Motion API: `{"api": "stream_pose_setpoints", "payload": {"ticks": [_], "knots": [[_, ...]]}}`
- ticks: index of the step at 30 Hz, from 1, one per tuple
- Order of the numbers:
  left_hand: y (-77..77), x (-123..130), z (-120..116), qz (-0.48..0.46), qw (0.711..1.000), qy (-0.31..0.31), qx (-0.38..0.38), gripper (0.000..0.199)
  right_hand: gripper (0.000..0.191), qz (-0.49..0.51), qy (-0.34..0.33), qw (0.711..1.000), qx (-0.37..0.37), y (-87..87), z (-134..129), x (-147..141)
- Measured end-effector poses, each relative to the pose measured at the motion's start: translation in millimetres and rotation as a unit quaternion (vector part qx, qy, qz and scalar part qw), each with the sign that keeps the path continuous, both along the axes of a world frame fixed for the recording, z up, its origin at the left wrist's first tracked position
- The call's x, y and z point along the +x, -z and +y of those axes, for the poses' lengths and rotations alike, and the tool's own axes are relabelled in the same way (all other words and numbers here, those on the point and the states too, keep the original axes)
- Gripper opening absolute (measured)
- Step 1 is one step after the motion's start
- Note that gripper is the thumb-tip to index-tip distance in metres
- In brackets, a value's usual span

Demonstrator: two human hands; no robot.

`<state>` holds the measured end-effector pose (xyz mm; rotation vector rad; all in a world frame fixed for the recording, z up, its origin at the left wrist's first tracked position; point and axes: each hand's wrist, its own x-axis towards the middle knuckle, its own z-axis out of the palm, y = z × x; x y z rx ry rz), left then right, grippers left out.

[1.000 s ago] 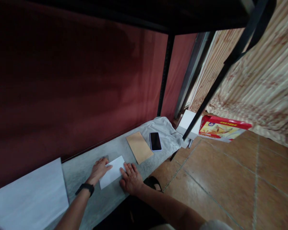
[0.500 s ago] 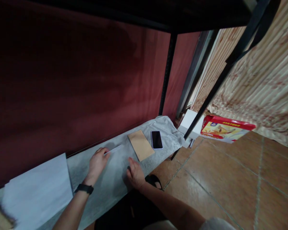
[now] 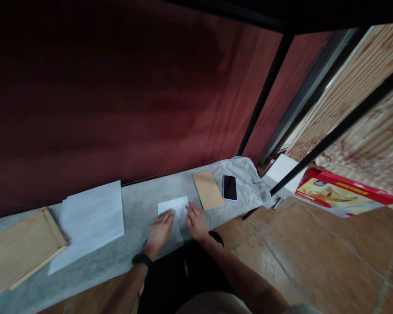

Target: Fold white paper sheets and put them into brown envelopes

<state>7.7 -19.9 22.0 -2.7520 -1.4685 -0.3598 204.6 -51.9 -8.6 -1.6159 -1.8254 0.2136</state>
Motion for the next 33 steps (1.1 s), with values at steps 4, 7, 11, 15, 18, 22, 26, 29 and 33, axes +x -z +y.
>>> {"api": "stream_pose_setpoints", "payload": {"ticks": [4, 7, 11, 15, 18, 22, 26, 29, 33], "knots": [[1.2, -4.5, -4.3, -0.025, 1.000, -0.005, -0.018, 0.043, 0.042, -0.099, -0.060, 0.993, -0.005, -6.7, -4.3, -3.2], [0.5, 4.6, -4.7, -0.035, 0.999, -0.014, -0.025, 0.046, 0.045, -0.134, -0.071, 0.988, -0.013, -8.5, -8.4, -4.2], [-0.6, 31.7, 7.0, -0.037, 0.998, 0.006, -0.045, 0.052, 0.046, -0.143, -0.077, 0.986, -0.024, -10.4, -10.6, -6.0], [4.0, 49.4, 26.3, -0.018, 0.997, 0.005, -0.071, 0.055, 0.046, -0.132, -0.078, 0.988, -0.026, -12.3, -10.3, -8.3], [11.4, 44.6, 35.9, -0.022, 0.998, 0.005, -0.055, 0.056, 0.046, -0.119, -0.074, 0.990, -0.028, -12.6, -10.1, -9.4], [18.2, 25.7, 39.2, -0.023, 0.999, -0.014, -0.035, 0.060, 0.048, -0.112, -0.074, 0.991, -0.030, -12.2, -10.1, -9.8], [19.7, 7.5, 38.0, -0.018, 0.998, -0.061, -0.022, 0.064, 0.048, -0.109, -0.074, 0.991, -0.033, -13.0, -12.0, -9.2], [20.7, -1.6, 36.9, -0.014, 0.996, -0.084, -0.009, 0.066, 0.047, -0.104, -0.074, 0.991, -0.035, -14.8, -11.6, -8.8], [21.4, -5.4, 35.7, -0.007, 0.996, -0.087, -0.005, 0.066, 0.042, -0.089, -0.058, 0.994, -0.036, -20.1, 3.7, -10.8]]}}
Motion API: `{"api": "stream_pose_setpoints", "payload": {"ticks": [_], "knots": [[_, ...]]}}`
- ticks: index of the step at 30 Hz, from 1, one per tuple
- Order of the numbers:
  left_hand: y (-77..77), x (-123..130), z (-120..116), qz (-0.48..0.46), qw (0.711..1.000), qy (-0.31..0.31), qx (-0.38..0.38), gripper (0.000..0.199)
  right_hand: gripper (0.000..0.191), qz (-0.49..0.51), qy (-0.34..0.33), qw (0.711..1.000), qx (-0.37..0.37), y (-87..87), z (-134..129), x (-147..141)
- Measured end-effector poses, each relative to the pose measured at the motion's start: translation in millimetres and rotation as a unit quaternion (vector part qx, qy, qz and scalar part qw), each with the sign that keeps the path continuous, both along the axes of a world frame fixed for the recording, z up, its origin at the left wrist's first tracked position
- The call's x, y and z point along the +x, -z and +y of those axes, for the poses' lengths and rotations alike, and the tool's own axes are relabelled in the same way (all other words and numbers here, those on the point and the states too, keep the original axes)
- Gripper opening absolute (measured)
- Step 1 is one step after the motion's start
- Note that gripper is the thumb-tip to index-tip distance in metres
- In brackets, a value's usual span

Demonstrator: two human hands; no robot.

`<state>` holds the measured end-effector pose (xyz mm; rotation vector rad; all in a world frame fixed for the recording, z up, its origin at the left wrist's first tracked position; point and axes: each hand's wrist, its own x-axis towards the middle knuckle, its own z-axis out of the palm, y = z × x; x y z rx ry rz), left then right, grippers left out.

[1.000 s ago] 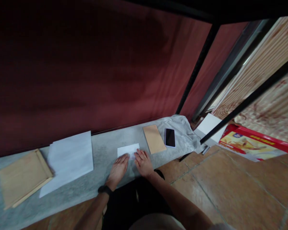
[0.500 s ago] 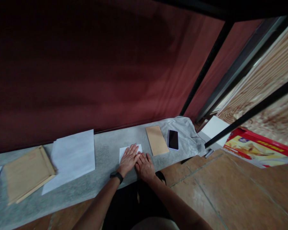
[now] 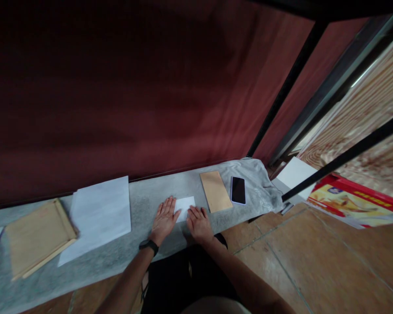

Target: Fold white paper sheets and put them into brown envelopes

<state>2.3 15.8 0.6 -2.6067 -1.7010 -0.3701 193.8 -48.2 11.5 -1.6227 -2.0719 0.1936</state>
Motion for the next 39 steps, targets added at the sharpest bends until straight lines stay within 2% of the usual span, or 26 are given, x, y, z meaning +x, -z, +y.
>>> {"api": "stream_pose_setpoints", "payload": {"ticks": [4, 7, 13, 22, 24, 27, 29, 32, 39], "knots": [[-2.0, 0.9, -0.6, 0.000, 1.000, 0.002, -0.006, 0.066, 0.043, -0.024, -0.002, 1.000, 0.006, -2.6, 26.2, -3.2], [-3.2, 1.4, -0.3, 0.001, 1.000, -0.002, -0.010, 0.066, 0.048, -0.046, -0.001, 0.999, 0.015, 3.2, 36.3, -3.5], [-2.9, 1.9, -1.7, -0.014, 1.000, -0.019, -0.008, 0.067, 0.061, -0.042, 0.044, 0.998, 0.023, 17.8, 33.0, -5.0], [-5.0, 1.5, -11.3, -0.049, 0.991, -0.121, -0.011, 0.068, 0.065, -0.038, 0.043, 0.998, 0.004, 14.9, 34.1, -5.8], [-6.3, 7.2, -15.6, -0.058, 0.993, -0.105, -0.002, 0.066, 0.064, -0.039, 0.044, 0.998, 0.005, 14.5, 33.5, -5.8], [-7.0, 20.7, -23.5, -0.053, 0.999, -0.004, -0.009, 0.062, 0.061, -0.041, 0.042, 0.998, 0.006, 14.3, 32.7, -5.4], [-5.7, 28.3, -27.9, -0.044, 0.998, 0.033, -0.024, 0.061, 0.060, -0.042, 0.038, 0.998, 0.005, 14.7, 32.5, -5.0], [-2.3, 29.4, -31.7, -0.036, 0.999, 0.025, -0.030, 0.062, 0.060, -0.042, 0.037, 0.998, 0.003, 15.6, 32.7, -4.4], [-0.5, 10.5, -33.6, -0.027, 0.999, -0.030, -0.022, 0.065, 0.059, -0.039, 0.038, 0.998, 0.019, 11.9, 34.3, -4.8]]}}
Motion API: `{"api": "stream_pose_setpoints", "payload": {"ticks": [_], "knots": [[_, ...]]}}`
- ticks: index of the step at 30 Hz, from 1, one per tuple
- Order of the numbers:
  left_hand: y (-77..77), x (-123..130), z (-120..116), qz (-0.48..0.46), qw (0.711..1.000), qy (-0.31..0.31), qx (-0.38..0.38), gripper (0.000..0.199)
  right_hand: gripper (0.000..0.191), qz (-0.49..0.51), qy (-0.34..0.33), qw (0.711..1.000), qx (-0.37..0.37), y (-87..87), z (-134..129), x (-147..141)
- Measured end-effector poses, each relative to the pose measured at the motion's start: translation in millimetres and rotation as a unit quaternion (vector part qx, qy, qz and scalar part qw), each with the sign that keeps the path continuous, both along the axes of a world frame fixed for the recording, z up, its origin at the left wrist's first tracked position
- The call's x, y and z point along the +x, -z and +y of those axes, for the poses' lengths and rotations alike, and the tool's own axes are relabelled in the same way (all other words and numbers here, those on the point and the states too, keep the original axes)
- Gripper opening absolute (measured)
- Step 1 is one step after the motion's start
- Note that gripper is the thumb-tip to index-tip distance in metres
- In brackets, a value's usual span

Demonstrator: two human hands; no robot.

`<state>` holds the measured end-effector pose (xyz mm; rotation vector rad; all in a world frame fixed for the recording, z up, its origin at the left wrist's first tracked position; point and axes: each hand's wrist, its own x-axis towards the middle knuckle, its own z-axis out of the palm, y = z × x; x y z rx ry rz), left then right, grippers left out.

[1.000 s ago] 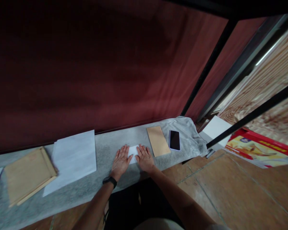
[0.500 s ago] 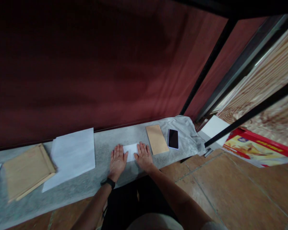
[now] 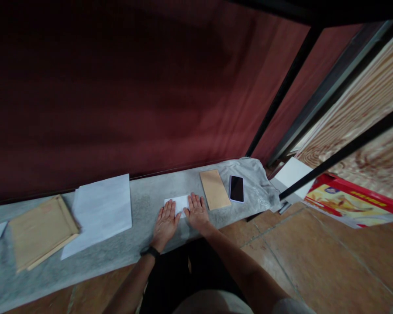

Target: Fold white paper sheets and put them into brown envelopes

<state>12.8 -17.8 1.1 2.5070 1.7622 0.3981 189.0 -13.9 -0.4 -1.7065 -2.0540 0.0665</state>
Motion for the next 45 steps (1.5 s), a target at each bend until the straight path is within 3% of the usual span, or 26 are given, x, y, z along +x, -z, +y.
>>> {"api": "stream_pose_setpoints", "payload": {"ticks": [8, 12, 17, 23, 28, 41, 45], "knots": [[-0.4, 2.3, 0.0, -0.003, 1.000, -0.012, 0.004, 0.066, 0.050, -0.009, -0.060, 0.998, 0.031, 8.2, -39.3, 9.0], [3.3, 3.4, -1.5, -0.001, 0.998, -0.054, 0.019, 0.071, 0.055, -0.015, -0.038, 0.998, 0.045, 12.2, -56.6, 19.5], [0.7, 11.3, -3.0, 0.010, 0.995, -0.092, 0.029, 0.067, 0.054, -0.030, -0.034, 0.998, 0.046, 9.5, -59.0, 21.5], [-11.8, 36.9, 11.3, 0.008, 0.999, 0.033, -0.010, 0.059, 0.055, -0.043, -0.033, 0.998, 0.027, 4.8, -58.4, 20.1], [-16.3, 46.3, 26.6, 0.017, 0.998, 0.033, -0.049, 0.057, 0.054, -0.049, -0.028, 0.998, 0.022, 3.6, -58.0, 20.1], [-55.1, 39.6, 76.5, 0.018, 0.996, 0.008, -0.085, 0.036, 0.056, -0.021, -0.029, 0.998, 0.053, 9.9, -58.9, 18.8], [-70.9, 39.6, 81.0, 0.017, 0.995, 0.008, -0.095, 0.022, 0.059, 0.021, -0.038, 0.997, 0.066, 8.3, -60.7, 20.8]]}}
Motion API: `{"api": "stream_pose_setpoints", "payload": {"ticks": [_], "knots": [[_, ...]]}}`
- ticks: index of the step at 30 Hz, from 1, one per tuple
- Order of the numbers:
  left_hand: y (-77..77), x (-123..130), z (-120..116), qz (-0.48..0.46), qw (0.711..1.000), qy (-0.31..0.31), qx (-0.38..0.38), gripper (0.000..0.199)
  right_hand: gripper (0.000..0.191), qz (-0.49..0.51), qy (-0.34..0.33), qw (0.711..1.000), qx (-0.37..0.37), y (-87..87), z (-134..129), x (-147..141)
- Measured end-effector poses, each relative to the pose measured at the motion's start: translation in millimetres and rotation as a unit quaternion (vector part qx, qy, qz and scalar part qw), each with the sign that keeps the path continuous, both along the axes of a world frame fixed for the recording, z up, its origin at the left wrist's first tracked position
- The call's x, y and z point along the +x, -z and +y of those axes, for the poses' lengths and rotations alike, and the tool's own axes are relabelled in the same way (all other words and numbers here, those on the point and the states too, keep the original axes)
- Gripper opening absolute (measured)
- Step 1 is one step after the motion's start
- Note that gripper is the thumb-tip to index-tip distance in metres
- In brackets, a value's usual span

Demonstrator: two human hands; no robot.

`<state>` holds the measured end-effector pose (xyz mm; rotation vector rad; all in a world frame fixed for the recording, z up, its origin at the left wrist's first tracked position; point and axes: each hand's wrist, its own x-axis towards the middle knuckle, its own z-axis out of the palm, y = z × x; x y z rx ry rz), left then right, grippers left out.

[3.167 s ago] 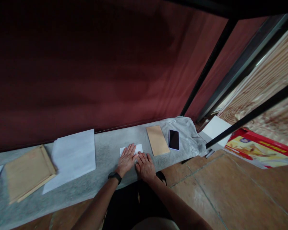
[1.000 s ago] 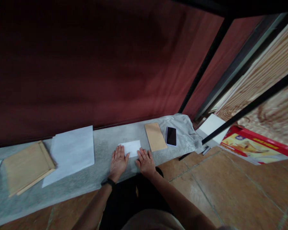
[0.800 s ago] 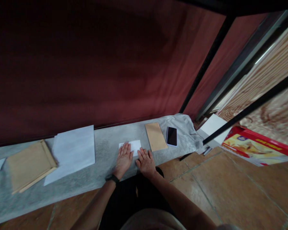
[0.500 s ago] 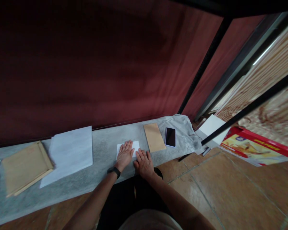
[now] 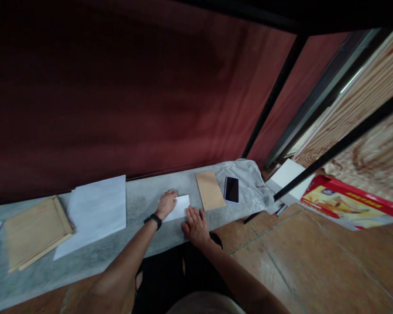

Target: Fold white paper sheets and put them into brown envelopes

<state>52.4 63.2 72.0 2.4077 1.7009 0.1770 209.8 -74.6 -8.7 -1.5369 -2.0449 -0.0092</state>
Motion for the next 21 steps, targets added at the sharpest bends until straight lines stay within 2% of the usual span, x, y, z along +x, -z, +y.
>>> {"api": "stream_pose_setpoints", "payload": {"ticks": [3, 6, 8, 9, 11, 13, 17, 19, 21], "knots": [[-21.0, -3.8, -5.8, -0.009, 1.000, -0.007, 0.020, 0.023, 0.058, 0.058, -0.001, 0.998, 0.006, 0.7, -0.8, 2.9], [-42.1, -11.0, -20.7, -0.021, 0.997, -0.005, 0.077, 0.027, 0.057, 0.141, 0.031, 0.990, -0.005, 3.9, 1.0, 5.3], [-46.6, -15.4, -36.6, -0.015, 0.989, 0.018, 0.143, 0.028, 0.056, 0.198, 0.058, 0.978, -0.013, 6.9, 3.5, 5.9], [-44.1, -16.9, -45.9, -0.003, 0.986, 0.038, 0.164, 0.027, 0.055, 0.222, 0.067, 0.973, -0.016, 8.3, 4.7, 6.0], [-29.3, -18.2, -65.7, 0.026, 0.982, 0.068, 0.173, 0.028, 0.053, 0.255, 0.074, 0.964, -0.020, 10.2, 6.7, 6.1], [-5.3, -18.2, -84.3, 0.051, 0.982, 0.094, 0.154, 0.029, 0.052, 0.268, 0.074, 0.960, -0.023, 10.3, 7.8, 6.7], [40.6, -19.8, -107.9, 0.032, 0.988, 0.097, 0.113, 0.039, 0.049, 0.240, 0.070, 0.968, -0.026, 5.0, 7.6, 8.3], [51.4, -22.5, -111.3, -0.001, 0.991, 0.086, 0.105, 0.040, 0.046, 0.199, 0.052, 0.978, -0.031, 0.8, 7.3, 7.7], [54.2, -25.5, -111.0, -0.025, 0.991, 0.088, 0.098, 0.041, 0.044, 0.140, 0.025, 0.989, -0.038, -3.5, 7.8, 5.5]]}}
